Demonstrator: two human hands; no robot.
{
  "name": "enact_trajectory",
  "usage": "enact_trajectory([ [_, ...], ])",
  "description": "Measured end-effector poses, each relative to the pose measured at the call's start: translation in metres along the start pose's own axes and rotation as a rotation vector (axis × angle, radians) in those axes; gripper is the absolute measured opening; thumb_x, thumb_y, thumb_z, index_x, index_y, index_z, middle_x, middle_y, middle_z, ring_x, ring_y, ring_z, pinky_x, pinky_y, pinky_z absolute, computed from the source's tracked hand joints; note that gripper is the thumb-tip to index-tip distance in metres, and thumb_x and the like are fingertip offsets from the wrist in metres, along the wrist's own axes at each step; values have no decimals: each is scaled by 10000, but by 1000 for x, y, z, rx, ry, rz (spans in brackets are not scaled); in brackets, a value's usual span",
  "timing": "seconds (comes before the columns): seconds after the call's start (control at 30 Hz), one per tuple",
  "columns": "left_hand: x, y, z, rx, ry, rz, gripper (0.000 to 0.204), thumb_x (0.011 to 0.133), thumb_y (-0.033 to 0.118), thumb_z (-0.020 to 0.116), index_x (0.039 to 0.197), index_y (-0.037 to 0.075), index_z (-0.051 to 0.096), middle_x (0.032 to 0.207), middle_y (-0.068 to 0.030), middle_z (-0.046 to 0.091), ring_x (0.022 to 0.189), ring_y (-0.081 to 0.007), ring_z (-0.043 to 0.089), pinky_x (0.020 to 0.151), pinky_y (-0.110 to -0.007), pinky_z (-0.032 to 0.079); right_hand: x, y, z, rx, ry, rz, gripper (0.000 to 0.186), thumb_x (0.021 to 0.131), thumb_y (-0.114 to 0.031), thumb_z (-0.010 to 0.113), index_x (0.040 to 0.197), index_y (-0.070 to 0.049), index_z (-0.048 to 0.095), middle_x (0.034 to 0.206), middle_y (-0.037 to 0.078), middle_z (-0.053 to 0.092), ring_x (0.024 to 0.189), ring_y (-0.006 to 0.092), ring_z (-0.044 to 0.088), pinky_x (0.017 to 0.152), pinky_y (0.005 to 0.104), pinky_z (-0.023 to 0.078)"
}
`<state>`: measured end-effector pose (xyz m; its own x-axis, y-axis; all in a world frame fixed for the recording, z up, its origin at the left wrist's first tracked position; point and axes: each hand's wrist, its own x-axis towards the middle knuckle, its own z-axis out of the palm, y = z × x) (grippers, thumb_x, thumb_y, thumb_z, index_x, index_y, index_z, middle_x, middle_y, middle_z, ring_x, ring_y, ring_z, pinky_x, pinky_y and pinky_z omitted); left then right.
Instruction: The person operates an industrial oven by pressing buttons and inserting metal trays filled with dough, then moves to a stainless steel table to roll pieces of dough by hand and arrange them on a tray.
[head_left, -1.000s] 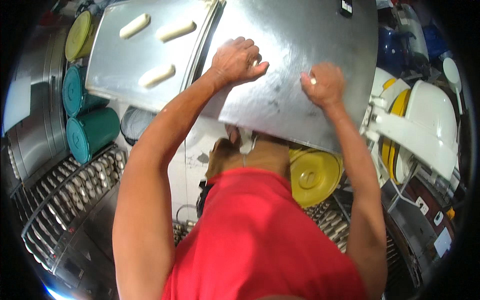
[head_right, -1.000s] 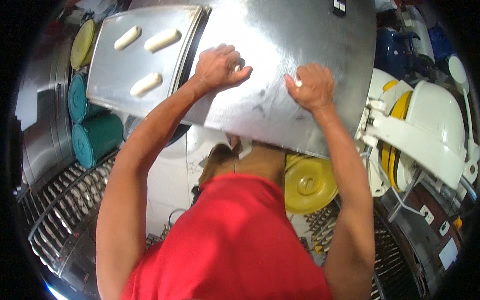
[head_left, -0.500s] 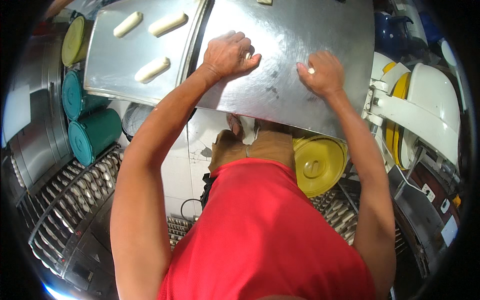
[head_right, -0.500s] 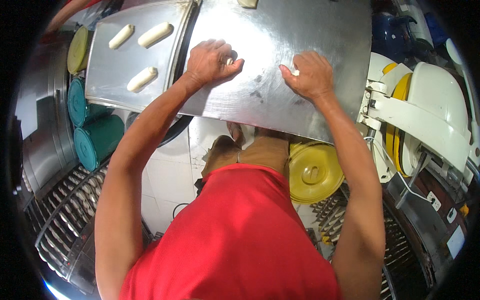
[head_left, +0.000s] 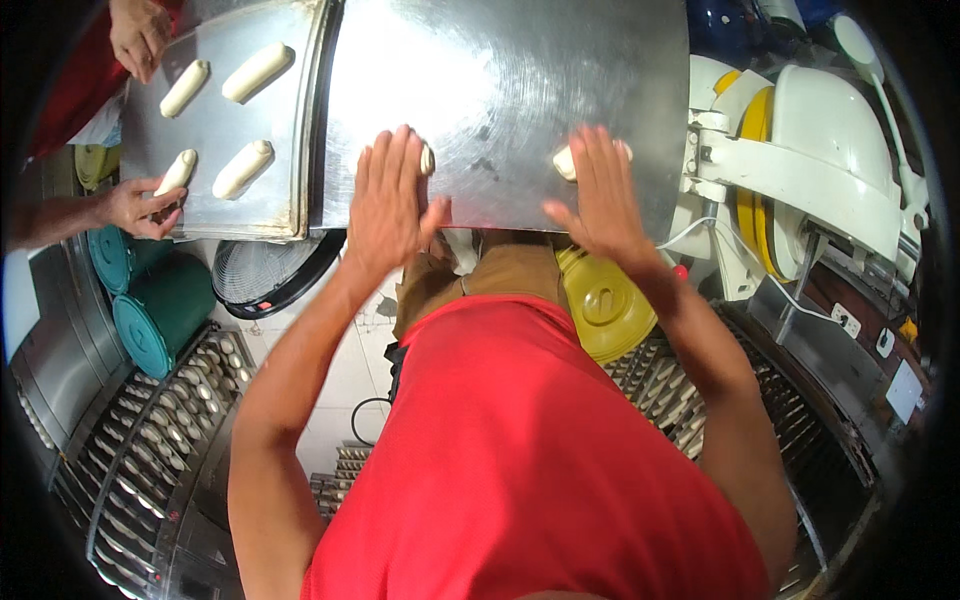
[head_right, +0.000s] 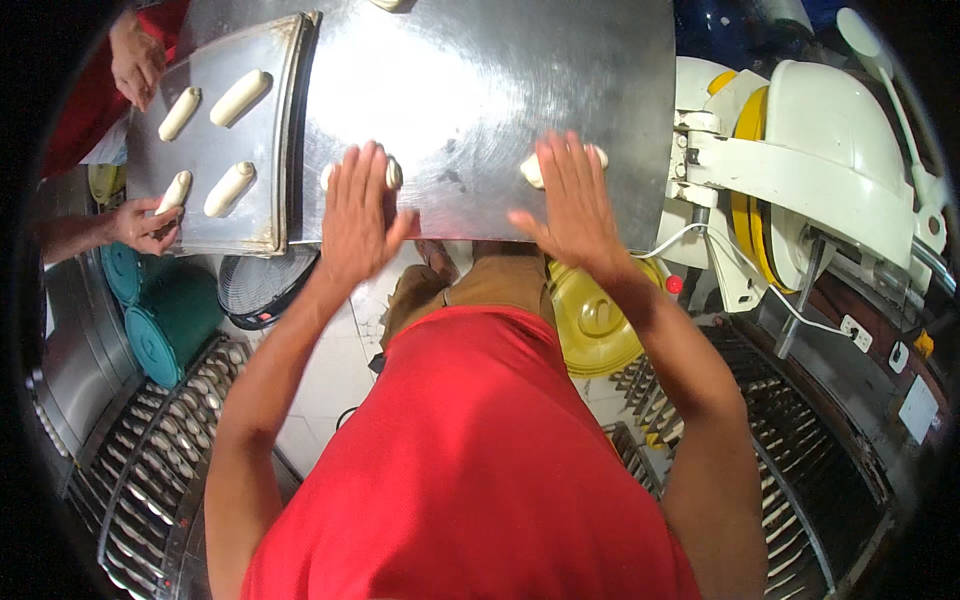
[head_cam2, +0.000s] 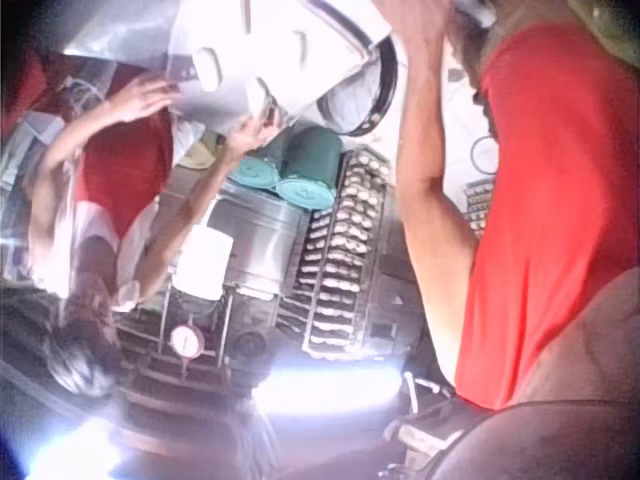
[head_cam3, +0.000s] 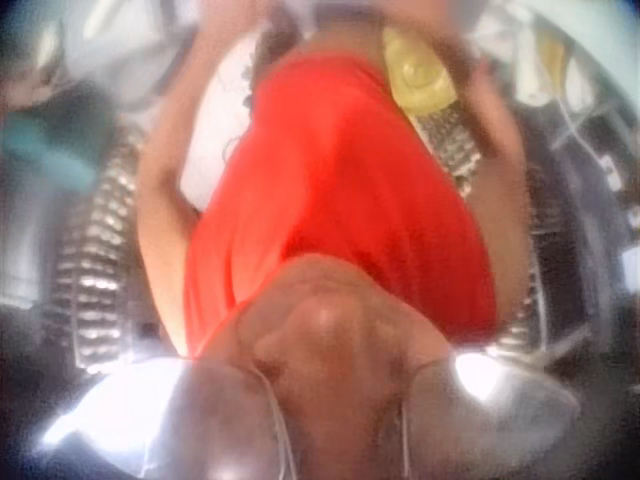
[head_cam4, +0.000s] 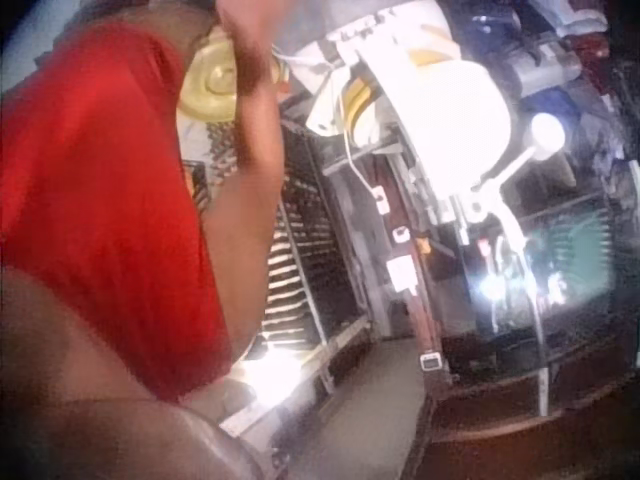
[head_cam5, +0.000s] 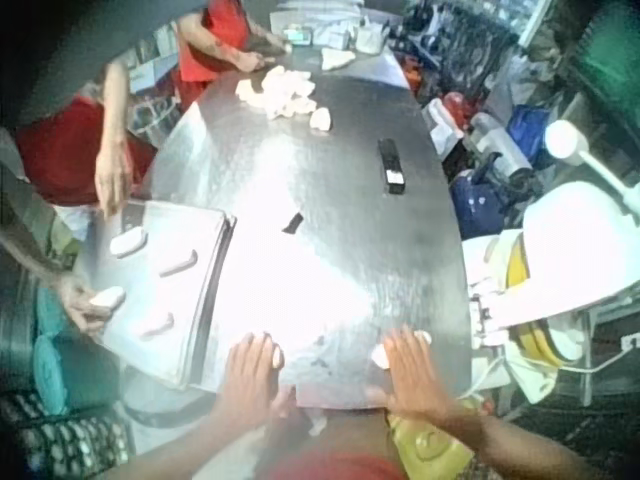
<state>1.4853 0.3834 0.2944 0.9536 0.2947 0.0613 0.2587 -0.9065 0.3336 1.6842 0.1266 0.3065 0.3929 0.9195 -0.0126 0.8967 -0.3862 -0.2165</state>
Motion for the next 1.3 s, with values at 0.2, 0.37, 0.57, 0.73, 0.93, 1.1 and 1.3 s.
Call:
enact_trajectory([
  [0.2, 173, -33, -20, 204, 185, -40, 758, 986, 548, 474, 1515, 17, 359, 1572, -211, 366, 1460, -378, 328, 1197, -581, 205, 177, 43, 10, -44, 264, 129, 924, 952, -701, 421, 1512, 30, 342, 1551, 242, 385, 1472, 415, 297, 1210, 596, 152],
  [0.37, 119, -27, 9, 51, 114, -58, 770, 961, 556, 534, 1463, -13, 397, 1489, -249, 432, 1398, -411, 388, 1164, -569, 257, 114, 27, 18, -102, 136, 76, 924, 944, -707, 428, 1495, 32, 372, 1546, 248, 387, 1466, 426, 302, 1208, 593, 159],
  [0.57, 14, 10, -2, -89, -65, -91, 914, 883, 612, 610, 1489, -26, 363, 1547, -255, 354, 1466, -422, 290, 1195, -587, 181, 15, 7, -5, 14, -53, -4, 849, 910, -551, 606, 1487, 21, 361, 1552, 209, 362, 1476, 395, 274, 1207, 582, 174],
  [0.73, 158, -32, -10, 85, 330, -154, 861, 954, 635, 476, 1509, -7, 325, 1597, -234, 290, 1468, -436, 271, 1147, -730, 107, 142, 40, 13, 1, 173, 82, 857, 869, -448, 701, 1497, 6, 335, 1540, 205, 382, 1472, 420, 271, 1215, 561, 167],
  [0.93, 87, -8, -44, -62, -329, -158, 953, 721, 559, 772, 1472, 96, 412, 1609, -188, 290, 1457, -381, 315, 1032, -769, 275, 107, 43, -55, 223, -214, -290, 811, 770, -306, 763, 1440, -12, 412, 1457, 214, 467, 1427, 401, 352, 1191, 538, 219],
  [1.1, 60, -26, -26, -148, -39, -268, 305, 721, 128, 751, 1021, 125, 699, 1023, -101, 619, 1012, -328, 596, 782, -478, 540, 108, 67, -61, 317, -331, -97, 400, 703, -124, 786, 1068, -20, 660, 1029, 167, 640, 973, 308, 618, 861, 425, 484],
  [1.3, 24, -51, -87, -400, 147, -260, 336, 688, 107, 749, 1016, 72, 683, 1033, -121, 624, 1050, -347, 583, 888, -434, 519, 176, 12, -84, 513, -177, -81, 307, 771, -116, 772, 1037, 11, 687, 885, 122, 653, 765, 230, 626, 721, 353, 506],
])
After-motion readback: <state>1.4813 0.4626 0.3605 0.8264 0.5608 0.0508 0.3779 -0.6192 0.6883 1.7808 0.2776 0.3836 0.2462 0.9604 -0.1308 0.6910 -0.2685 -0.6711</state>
